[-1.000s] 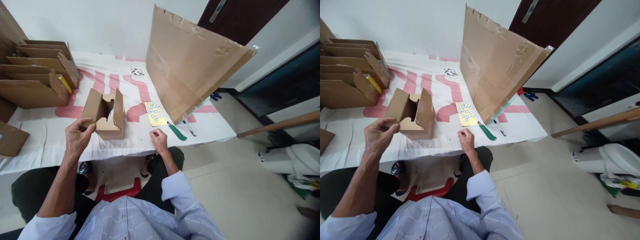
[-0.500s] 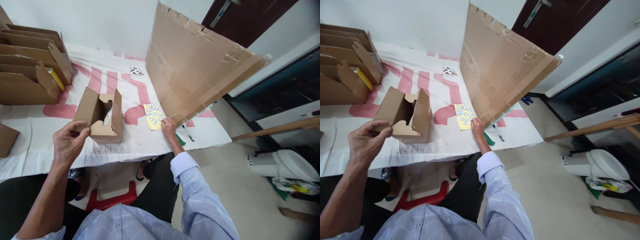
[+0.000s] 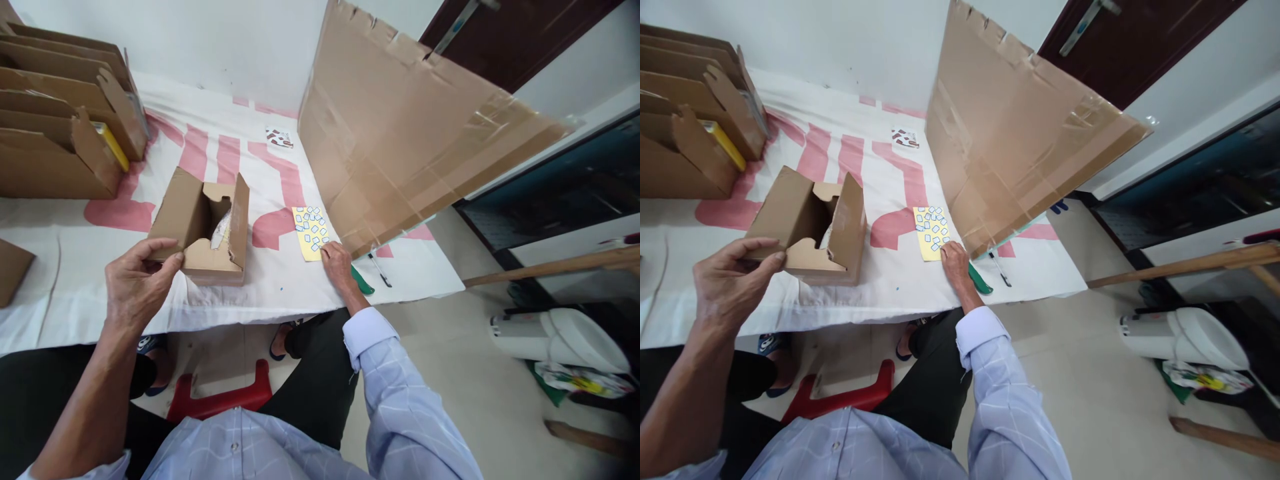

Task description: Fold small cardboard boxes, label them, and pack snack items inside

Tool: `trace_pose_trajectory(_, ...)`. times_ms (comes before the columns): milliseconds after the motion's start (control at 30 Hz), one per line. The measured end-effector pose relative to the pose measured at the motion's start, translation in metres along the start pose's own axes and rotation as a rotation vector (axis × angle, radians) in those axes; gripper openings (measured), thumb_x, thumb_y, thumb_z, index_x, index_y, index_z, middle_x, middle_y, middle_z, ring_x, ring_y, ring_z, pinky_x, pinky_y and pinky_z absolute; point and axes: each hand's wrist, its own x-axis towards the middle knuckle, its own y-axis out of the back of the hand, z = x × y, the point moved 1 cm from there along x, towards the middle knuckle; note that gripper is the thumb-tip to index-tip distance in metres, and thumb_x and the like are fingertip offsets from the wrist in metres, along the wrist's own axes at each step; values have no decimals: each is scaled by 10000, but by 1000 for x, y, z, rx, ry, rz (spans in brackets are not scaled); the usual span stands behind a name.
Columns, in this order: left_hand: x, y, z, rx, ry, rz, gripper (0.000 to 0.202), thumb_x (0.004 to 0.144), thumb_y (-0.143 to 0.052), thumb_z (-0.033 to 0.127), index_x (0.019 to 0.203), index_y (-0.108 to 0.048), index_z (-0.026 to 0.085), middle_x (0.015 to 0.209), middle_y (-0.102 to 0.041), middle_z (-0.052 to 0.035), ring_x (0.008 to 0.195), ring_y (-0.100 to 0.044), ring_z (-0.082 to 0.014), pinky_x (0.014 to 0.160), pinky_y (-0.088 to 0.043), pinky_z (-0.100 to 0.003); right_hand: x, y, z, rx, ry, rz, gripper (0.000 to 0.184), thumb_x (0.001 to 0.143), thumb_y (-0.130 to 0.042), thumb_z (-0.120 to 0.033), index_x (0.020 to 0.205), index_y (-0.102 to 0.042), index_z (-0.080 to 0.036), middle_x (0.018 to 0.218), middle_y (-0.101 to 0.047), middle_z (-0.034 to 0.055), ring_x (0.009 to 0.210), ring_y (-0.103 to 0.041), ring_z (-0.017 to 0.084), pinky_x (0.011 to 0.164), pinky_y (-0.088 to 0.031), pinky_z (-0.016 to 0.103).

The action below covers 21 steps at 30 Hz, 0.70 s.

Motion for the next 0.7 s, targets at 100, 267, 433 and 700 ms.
trace_pose_trajectory(100,-1,0,-3,1,-7,2,401,760,-799,453,1066,-864,203,812,-790,-15,600,-629,-136,610,-524,-266,0,0,3,-5,-26,23,237,1017,-535,-184,875,-717,-236,1009,-739,99,997,-643,269,927,-497,385)
trace_pose_trajectory(267,-1,0,-5,12,-7,-5,396,773,-799,449,1076,-862,202,825,-794,-16,616,-641,-140,618,-527,-271,5,-1,6,-12,-69,42,251,1025,-536,-192,879,-739,-223,1008,-732,110,953,-638,270,871,-487,387)
trace_pose_trajectory(433,-2,0,-4,24,-33,-1,397,782,-796,459,1082,-860,207,848,-796,-17,614,-632,-146,615,-533,-280,6,-2,7,-53,-44,-22,235,1018,-525,-164,882,-715,-190,999,-714,119,944,-582,259,872,-441,386)
trace_pose_trajectory(700,-1,-1,-1,26,-25,9,371,779,-796,442,1055,-852,201,843,-795,-12,608,-621,-130,619,-531,-264,-4,-2,10,-61,41,-100,218,1015,-529,-100,1026,-723,-198,1099,-683,108,1002,-508,273,975,-434,392)
